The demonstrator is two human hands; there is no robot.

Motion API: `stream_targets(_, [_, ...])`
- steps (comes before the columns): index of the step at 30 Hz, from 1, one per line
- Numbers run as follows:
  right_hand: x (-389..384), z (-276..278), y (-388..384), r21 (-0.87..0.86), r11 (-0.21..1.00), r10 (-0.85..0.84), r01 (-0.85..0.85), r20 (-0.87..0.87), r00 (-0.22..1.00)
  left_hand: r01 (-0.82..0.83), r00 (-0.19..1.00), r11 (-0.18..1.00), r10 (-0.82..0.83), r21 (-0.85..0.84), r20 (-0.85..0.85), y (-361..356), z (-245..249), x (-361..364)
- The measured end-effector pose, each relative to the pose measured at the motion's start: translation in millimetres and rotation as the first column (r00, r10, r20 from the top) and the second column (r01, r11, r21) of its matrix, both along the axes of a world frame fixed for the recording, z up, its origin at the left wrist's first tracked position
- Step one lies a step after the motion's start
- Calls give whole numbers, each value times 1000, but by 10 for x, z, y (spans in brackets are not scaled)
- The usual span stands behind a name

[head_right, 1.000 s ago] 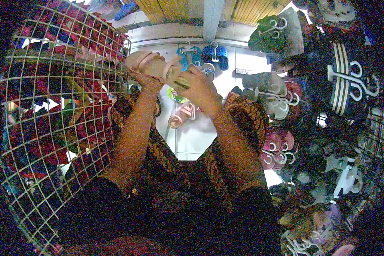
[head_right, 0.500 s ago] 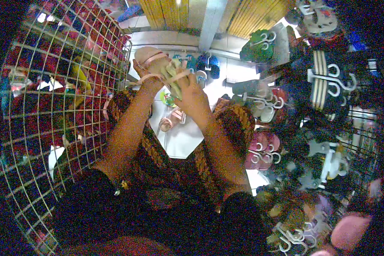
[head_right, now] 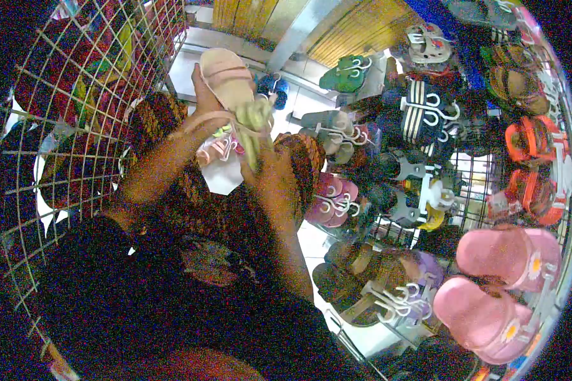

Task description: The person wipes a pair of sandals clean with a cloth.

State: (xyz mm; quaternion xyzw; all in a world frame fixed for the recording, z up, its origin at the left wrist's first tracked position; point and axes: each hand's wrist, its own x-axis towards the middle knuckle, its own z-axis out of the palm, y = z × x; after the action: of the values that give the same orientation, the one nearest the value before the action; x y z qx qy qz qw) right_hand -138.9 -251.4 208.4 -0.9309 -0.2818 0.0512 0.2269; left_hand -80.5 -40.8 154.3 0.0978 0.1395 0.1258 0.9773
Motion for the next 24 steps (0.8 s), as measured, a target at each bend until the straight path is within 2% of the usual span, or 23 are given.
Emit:
stream_targets(1, [-66,48,-63,62,998,-22,18,58,998,17,1000,1000,-17,-26,-4,-62,63,-2])
stream_targets(2, [-164,80,-156,121,992,-58,45,105,993,20,995,993,-30,-118,-92,-171,97,-16])
stream_targets(4, [-277,38,-313,212,972,-146,102,203,968,80,993,984,-93,-158,-75,-411,225,-199])
stream_targets(7, [-486,281,-508,93,970,-225,223,7,974,160,982,972,-174,-175,-70,-688,21,-361])
stream_targets(9, [-586,238,-698,-22,980,-199,199,-33,979,222,967,952,-242,-209,-74,-900,-165,-472])
stream_targets(10, [-653,270,-740,-79,978,-197,191,-74,978,321,943,917,-333,-235,-12,-931,-222,-559])
stream_targets(12, [-822,265,-841,-200,969,-166,143,-102,981,350,931,914,-364,-205,-30,-1003,-274,-662])
stream_targets(14, [-960,351,-884,-280,944,-235,172,-209,949,314,936,924,-339,-218,-90,-1012,-239,-650])
stream_targets(15, [-1018,390,-901,-319,931,-266,179,-256,929,351,930,912,-365,-211,-31,-996,-246,-620])
stream_targets(18, [-1080,339,-921,-300,934,-283,195,-284,916,453,891,874,-437,-175,123,-934,-235,-536])
stream_targets(19, [-1099,294,-929,-301,933,-285,196,-287,914,464,886,866,-450,-185,117,-930,-211,-551])
stream_targets(20, [-1097,201,-913,-197,958,-250,211,-203,947,472,882,860,-458,-196,114,-922,-180,-558])
stream_targets(21, [-1075,132,-878,-180,964,-227,194,-185,956,479,878,853,-466,-208,109,-929,-178,-585])
stream_targets(23, [-1082,46,-841,-150,975,-187,163,-159,969,436,898,883,-439,-173,25,-990,-248,-596])
stream_targets(24, [-1087,51,-856,-174,972,-194,157,-222,956,421,903,894,-429,-156,-16,-990,-267,-586])
